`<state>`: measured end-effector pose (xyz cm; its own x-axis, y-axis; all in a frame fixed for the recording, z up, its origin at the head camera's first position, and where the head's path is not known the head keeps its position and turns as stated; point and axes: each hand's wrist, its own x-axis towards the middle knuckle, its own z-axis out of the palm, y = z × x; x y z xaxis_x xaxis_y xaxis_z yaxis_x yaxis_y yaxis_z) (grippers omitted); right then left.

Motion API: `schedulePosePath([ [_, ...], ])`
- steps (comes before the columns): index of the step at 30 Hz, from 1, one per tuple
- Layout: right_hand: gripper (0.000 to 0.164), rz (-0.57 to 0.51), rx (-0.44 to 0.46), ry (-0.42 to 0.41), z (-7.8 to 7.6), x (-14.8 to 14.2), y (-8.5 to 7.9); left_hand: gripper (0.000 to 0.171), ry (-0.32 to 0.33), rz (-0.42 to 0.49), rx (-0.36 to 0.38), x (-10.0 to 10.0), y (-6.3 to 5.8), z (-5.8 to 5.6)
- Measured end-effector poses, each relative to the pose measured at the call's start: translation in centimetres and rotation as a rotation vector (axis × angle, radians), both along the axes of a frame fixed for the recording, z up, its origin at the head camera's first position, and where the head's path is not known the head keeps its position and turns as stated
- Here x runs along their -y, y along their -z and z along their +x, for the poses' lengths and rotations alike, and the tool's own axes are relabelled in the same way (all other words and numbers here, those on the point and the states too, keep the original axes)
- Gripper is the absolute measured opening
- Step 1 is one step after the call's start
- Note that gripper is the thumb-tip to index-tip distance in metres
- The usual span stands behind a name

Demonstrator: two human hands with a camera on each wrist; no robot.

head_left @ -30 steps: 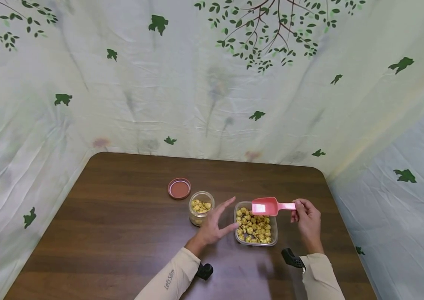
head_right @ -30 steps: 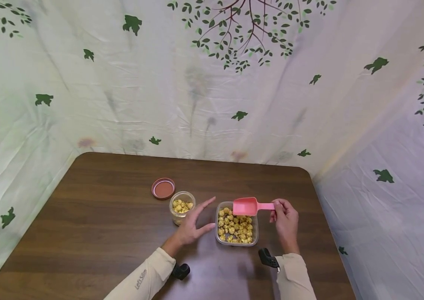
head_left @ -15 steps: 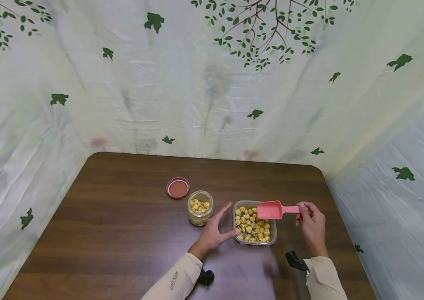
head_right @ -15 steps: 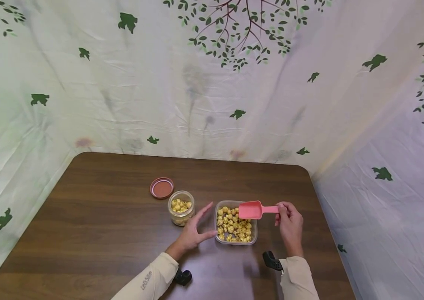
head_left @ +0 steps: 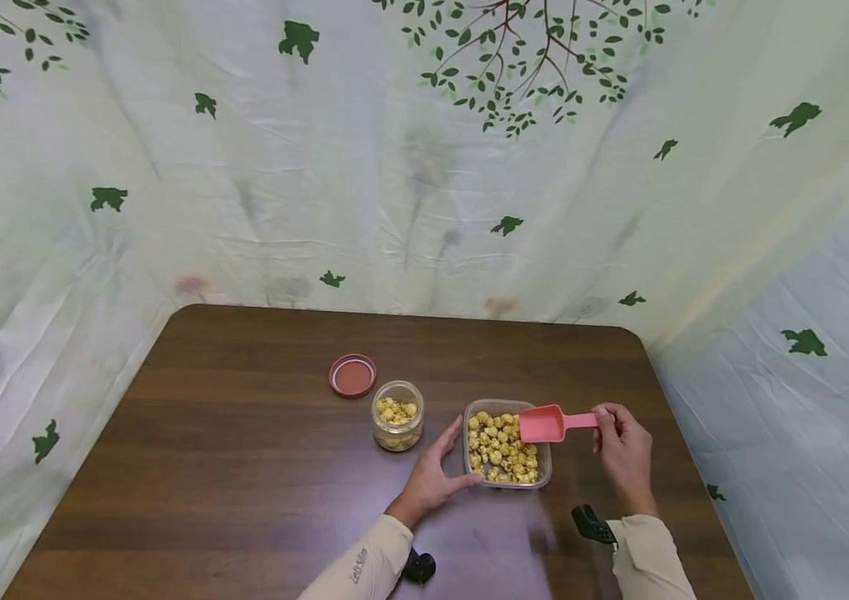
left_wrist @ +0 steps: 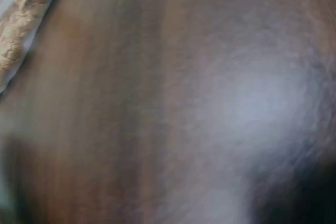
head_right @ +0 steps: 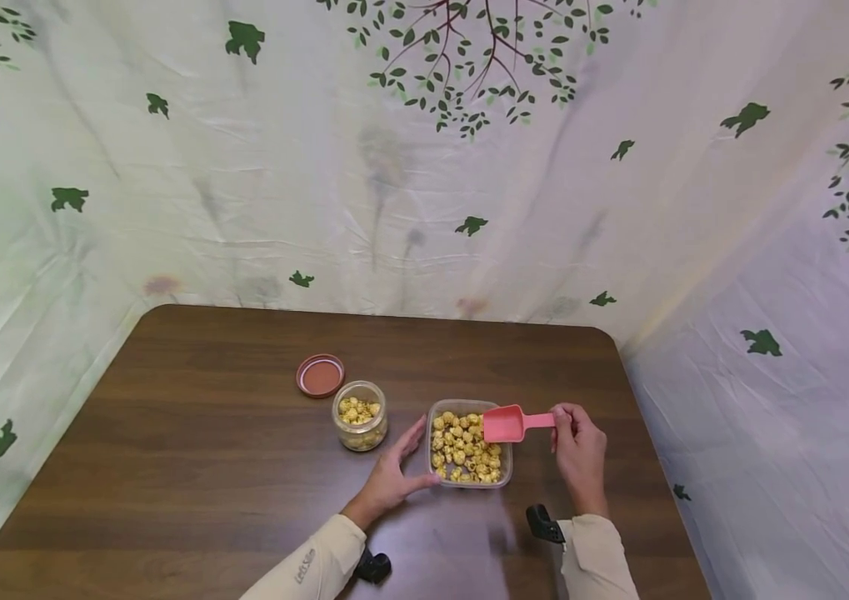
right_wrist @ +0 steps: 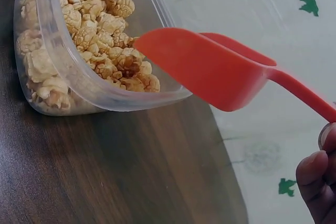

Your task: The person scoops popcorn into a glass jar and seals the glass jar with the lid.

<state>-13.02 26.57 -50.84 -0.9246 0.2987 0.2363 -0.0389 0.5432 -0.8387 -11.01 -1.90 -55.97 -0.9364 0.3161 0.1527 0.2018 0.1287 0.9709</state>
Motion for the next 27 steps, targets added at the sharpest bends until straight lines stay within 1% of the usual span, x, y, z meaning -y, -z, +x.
schedulePosePath([
  [6,0.019,0.090,-0.040,-0.041,-0.1,0.2,-0.4,0.091,0.018,0.043,0.038,-0.4,0.5,0.2],
  [11,0.017,0.158,-0.038,-0.043,0.0,0.5,-0.5,0.092,0.011,0.058,0.074,-0.7,0.9,0.2],
  [14,0.015,0.224,-0.055,-0.048,0.0,0.7,-0.6,0.093,0.005,0.048,0.090,-0.8,0.8,0.1],
  [19,0.011,0.325,-0.112,-0.065,-0.2,1.1,-0.4,0.094,-0.001,0.022,0.104,-0.9,0.6,0.1],
  [23,0.009,0.360,-0.139,-0.093,-0.2,1.4,-0.1,0.094,-0.001,0.007,0.108,-0.9,0.6,0.1],
  [27,0.006,0.383,-0.170,-0.102,-0.4,1.6,0.2,0.094,0.001,0.004,0.104,-0.9,0.7,0.1],
])
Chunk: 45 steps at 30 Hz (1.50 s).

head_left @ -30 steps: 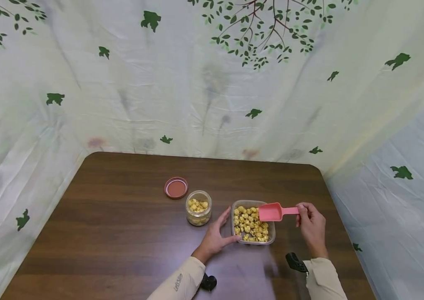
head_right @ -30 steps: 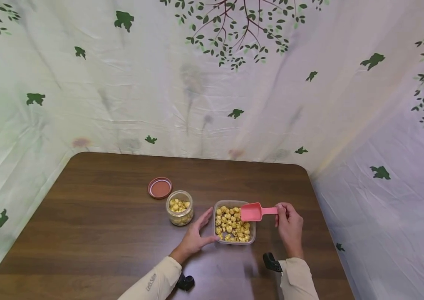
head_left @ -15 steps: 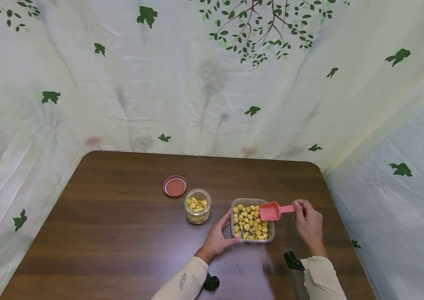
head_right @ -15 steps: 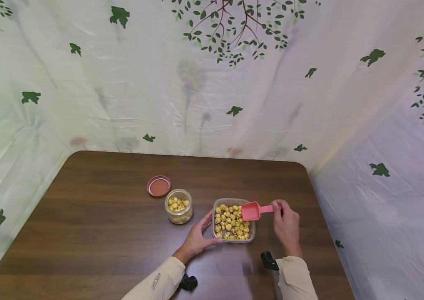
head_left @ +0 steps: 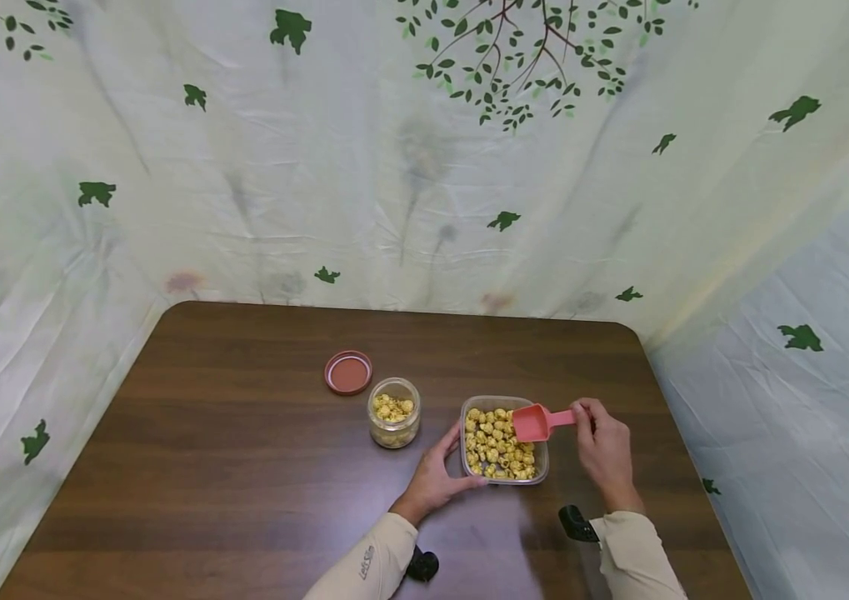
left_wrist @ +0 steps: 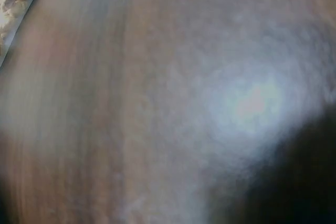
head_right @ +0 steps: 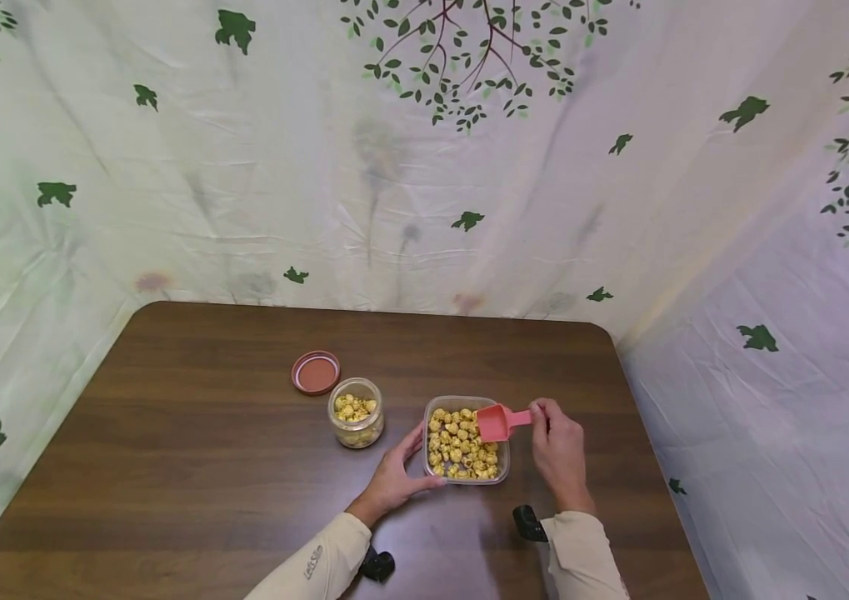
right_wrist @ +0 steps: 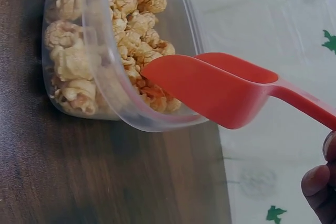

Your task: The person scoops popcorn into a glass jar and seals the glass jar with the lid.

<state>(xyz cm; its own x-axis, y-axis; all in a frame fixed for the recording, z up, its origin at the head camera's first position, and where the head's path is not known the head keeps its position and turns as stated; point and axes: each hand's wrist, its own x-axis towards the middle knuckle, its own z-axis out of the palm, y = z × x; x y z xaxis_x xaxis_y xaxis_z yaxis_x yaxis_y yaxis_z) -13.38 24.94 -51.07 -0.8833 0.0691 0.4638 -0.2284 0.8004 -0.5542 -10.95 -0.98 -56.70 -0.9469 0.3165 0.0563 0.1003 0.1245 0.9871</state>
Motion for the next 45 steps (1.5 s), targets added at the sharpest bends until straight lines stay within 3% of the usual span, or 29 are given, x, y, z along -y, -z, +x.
schedulePosePath([
  [7,0.007,0.008,0.029,-0.003,-0.1,0.5,0.4,0.099,-0.014,-0.048,-0.039,-0.4,4.0,-0.9],
  [16,0.006,-0.009,-0.004,0.005,-0.4,0.6,1.2,0.098,0.000,-0.052,-0.047,-0.3,4.1,-1.0],
  [28,0.008,-0.062,0.050,0.017,-0.5,0.5,1.3,0.096,-0.003,-0.073,-0.048,-0.4,4.0,-1.0],
  [36,0.005,-0.019,-0.021,-0.050,-0.4,0.6,1.5,0.096,0.004,-0.083,-0.045,-0.3,4.0,-1.0],
  [45,0.006,-0.128,0.075,-0.031,-0.8,0.2,2.3,0.095,-0.010,-0.102,-0.063,-0.3,4.3,-1.1],
])
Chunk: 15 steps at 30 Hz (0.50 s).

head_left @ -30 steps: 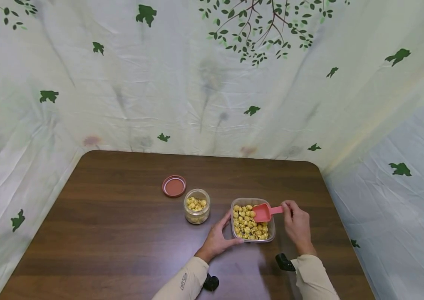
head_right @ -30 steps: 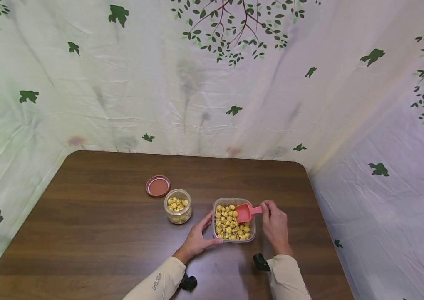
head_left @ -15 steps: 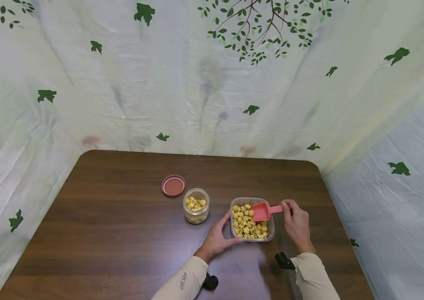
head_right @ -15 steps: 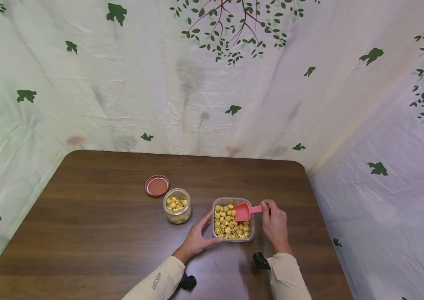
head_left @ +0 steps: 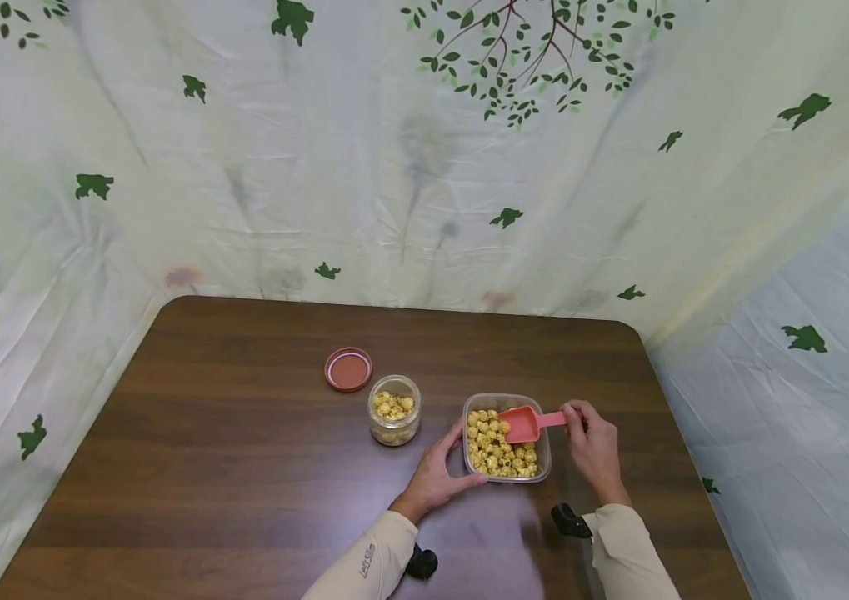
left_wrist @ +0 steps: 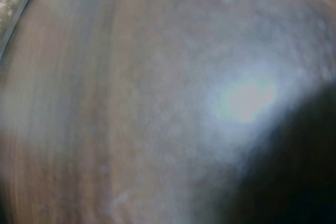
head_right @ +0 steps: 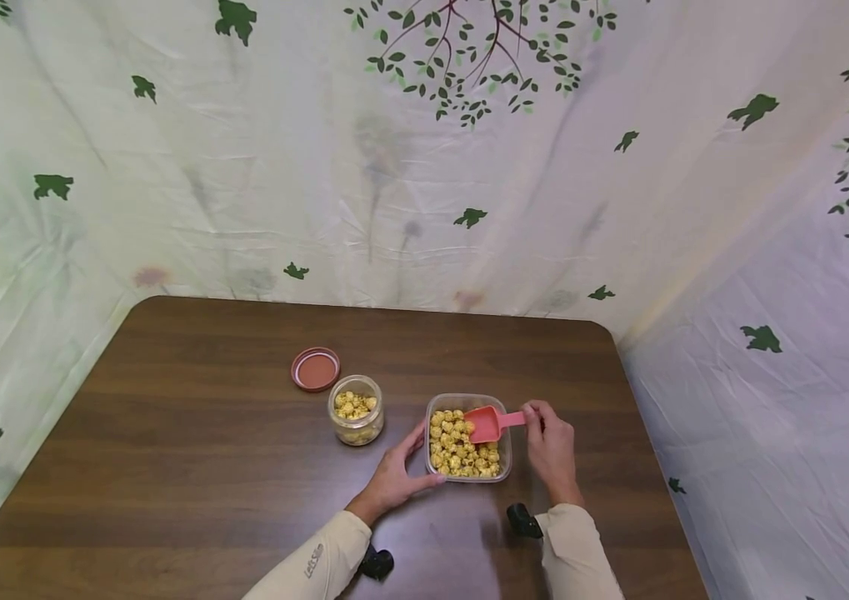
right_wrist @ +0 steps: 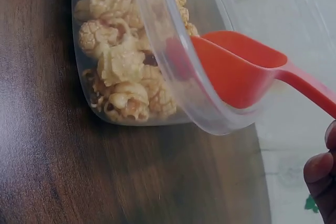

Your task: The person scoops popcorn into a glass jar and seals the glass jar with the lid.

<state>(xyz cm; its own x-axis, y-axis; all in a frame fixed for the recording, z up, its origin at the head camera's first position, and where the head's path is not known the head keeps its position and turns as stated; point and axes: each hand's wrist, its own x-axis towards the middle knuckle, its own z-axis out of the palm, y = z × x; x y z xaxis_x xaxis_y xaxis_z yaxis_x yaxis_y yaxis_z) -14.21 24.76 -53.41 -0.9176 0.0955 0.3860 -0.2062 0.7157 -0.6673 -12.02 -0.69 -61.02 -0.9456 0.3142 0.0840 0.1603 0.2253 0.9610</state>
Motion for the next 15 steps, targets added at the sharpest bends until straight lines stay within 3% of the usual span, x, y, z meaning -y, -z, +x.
schedulePosePath([
  [9,0.015,-0.103,0.163,0.008,-0.26,-0.47,0.21,0.095,-0.001,0.009,0.014,0.01,-0.30,0.09],
  [15,0.017,-0.155,0.203,-0.006,-0.60,-0.68,0.64,0.095,-0.006,0.004,0.020,-0.07,-0.21,0.05],
])
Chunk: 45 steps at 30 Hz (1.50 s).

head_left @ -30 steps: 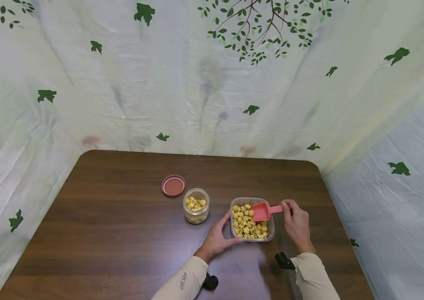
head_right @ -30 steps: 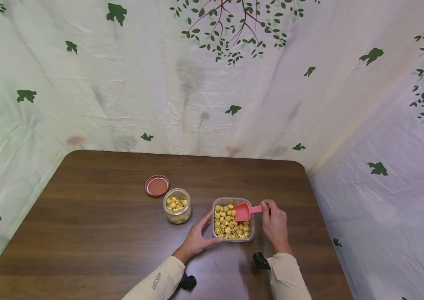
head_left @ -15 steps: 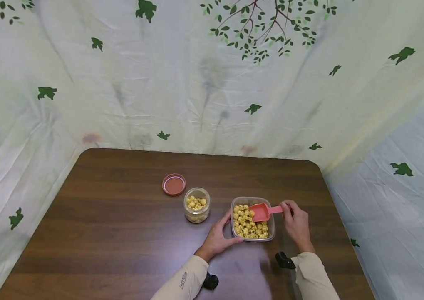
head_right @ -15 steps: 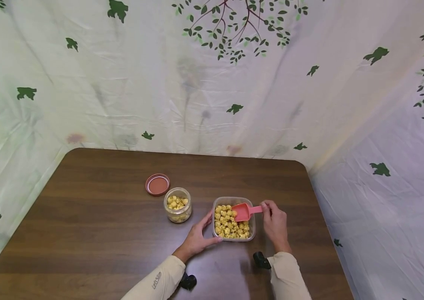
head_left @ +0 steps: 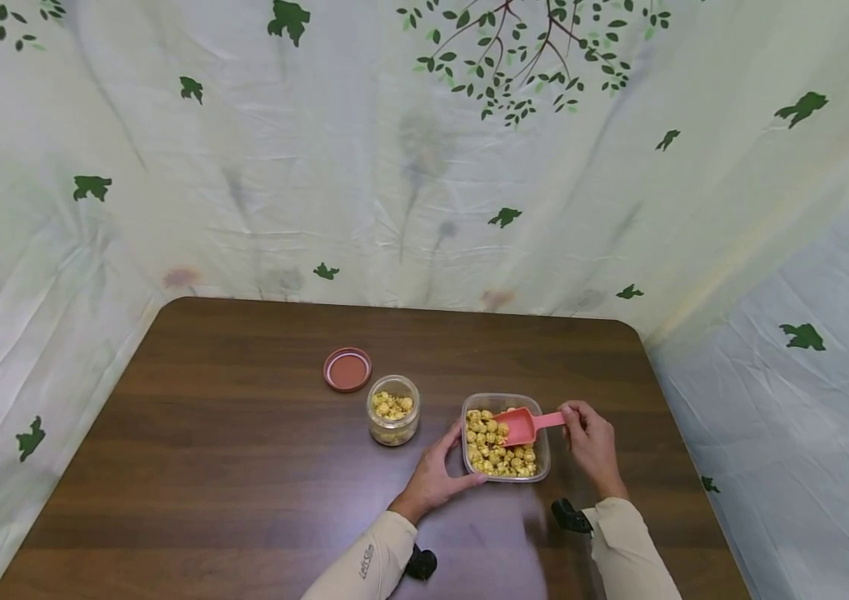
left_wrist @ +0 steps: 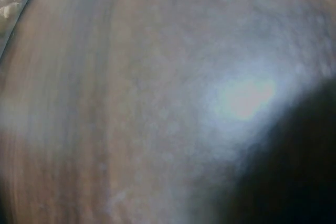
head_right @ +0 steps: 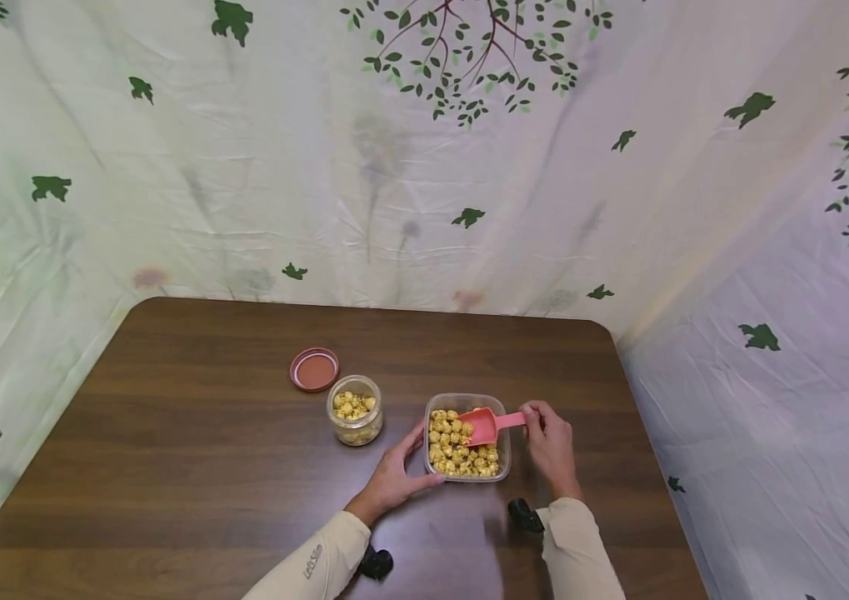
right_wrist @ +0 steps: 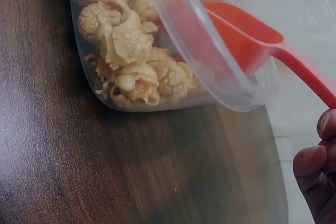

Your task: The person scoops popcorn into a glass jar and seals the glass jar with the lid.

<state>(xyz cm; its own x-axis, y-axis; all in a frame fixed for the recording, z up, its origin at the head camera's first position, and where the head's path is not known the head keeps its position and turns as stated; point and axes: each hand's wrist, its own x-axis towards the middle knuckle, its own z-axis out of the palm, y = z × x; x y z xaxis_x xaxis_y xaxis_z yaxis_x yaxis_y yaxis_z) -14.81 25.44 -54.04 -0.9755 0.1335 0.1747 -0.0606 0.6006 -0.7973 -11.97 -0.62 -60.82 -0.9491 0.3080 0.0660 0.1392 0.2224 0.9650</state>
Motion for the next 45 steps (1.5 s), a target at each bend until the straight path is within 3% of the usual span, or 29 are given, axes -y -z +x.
schedulePosePath([
  [8,0.017,-0.068,0.066,-0.041,-0.2,-0.1,0.7,0.095,0.005,0.013,-0.005,0.0,-0.5,0.2],
  [10,0.017,-0.075,0.084,-0.043,-0.2,-0.1,0.8,0.095,0.007,0.002,-0.013,0.0,-0.5,0.2],
  [11,0.017,-0.077,0.094,-0.044,-0.2,-0.1,0.8,0.096,0.007,0.002,-0.016,-0.1,0.1,0.0],
  [18,0.018,-0.085,0.132,-0.047,-0.3,0.0,1.2,0.096,0.016,0.021,-0.021,0.0,0.0,0.0],
  [26,0.017,-0.066,0.125,-0.025,-0.4,0.2,1.5,0.097,0.003,-0.007,0.025,0.0,-0.2,0.0],
  [36,0.021,-0.085,0.204,0.010,-0.3,0.9,1.9,0.097,-0.003,-0.017,0.019,0.0,0.0,0.1],
  [45,0.023,-0.164,0.253,0.015,0.0,1.1,2.4,0.096,-0.011,-0.037,-0.005,0.0,0.1,0.0],
])
